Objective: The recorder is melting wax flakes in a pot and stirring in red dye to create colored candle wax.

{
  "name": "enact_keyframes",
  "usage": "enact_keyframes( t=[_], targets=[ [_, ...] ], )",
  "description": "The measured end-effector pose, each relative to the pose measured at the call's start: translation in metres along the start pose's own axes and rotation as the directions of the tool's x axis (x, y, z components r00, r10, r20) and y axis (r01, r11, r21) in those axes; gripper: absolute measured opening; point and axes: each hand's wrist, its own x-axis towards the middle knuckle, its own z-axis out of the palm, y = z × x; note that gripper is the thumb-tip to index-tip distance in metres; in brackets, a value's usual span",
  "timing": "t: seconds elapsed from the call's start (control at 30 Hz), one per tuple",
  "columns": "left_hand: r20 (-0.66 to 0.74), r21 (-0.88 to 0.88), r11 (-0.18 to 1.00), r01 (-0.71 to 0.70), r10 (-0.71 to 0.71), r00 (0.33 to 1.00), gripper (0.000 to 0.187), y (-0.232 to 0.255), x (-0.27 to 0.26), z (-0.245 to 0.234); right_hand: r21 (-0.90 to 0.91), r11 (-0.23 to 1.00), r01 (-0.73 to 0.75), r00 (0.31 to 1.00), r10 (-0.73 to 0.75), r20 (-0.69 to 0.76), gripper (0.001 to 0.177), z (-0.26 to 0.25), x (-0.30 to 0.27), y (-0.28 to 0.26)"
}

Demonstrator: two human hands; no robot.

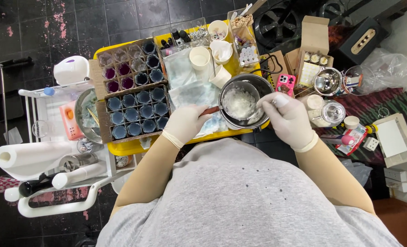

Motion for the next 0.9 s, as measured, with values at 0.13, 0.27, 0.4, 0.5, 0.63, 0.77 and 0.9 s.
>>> enact_keyframes(
  t=[0.13, 0.27, 0.4, 0.5, 0.63, 0.77, 0.9],
  targets=[
    [0.005, -0.020, 1.000, 0.001, -0.001, 1.000, 0.023, 0.002, 0.000, -0.003, 0.144, 0.988, -0.051, 0.995, 0.038, 0.093, 0.011, 0.009, 0.005, 0.002],
    [0.001, -0.011, 1.000, 0.008, -0.008, 1.000, 0.024, 0.004, 0.000, -0.005, 0.179, 0.977, 0.112, 0.988, -0.128, 0.084, 0.009, 0.011, 0.020, 0.008],
    [-0.004, -0.027, 0.999, 0.023, -0.023, 1.000, 0.024, 0.003, -0.001, -0.004, 0.016, 0.988, 0.155, 0.988, -0.155, -0.009, 0.008, 0.000, 0.021, 0.000],
    [-0.009, -0.034, 0.999, 0.018, -0.018, 1.000, 0.024, 0.001, 0.000, -0.002, -0.053, 0.996, 0.074, 0.997, -0.075, -0.016, 0.008, -0.003, 0.014, -0.005],
    [-0.015, -0.049, 0.999, 0.008, -0.008, 1.000, 0.024, 0.000, -0.002, -0.003, 0.004, 0.999, 0.047, 0.996, -0.047, 0.077, 0.007, 0.008, 0.012, -0.003],
    [-0.015, -0.063, 0.998, 0.002, -0.003, 1.000, 0.025, 0.002, -0.002, -0.004, 0.155, 0.984, 0.088, 0.984, -0.110, 0.141, 0.008, 0.016, 0.019, 0.003],
    [-0.007, -0.054, 0.998, 0.016, -0.016, 1.000, 0.025, 0.002, -0.001, -0.004, 0.139, 0.965, 0.222, 0.973, -0.228, 0.032, 0.007, 0.008, 0.026, 0.009]
  ],
)
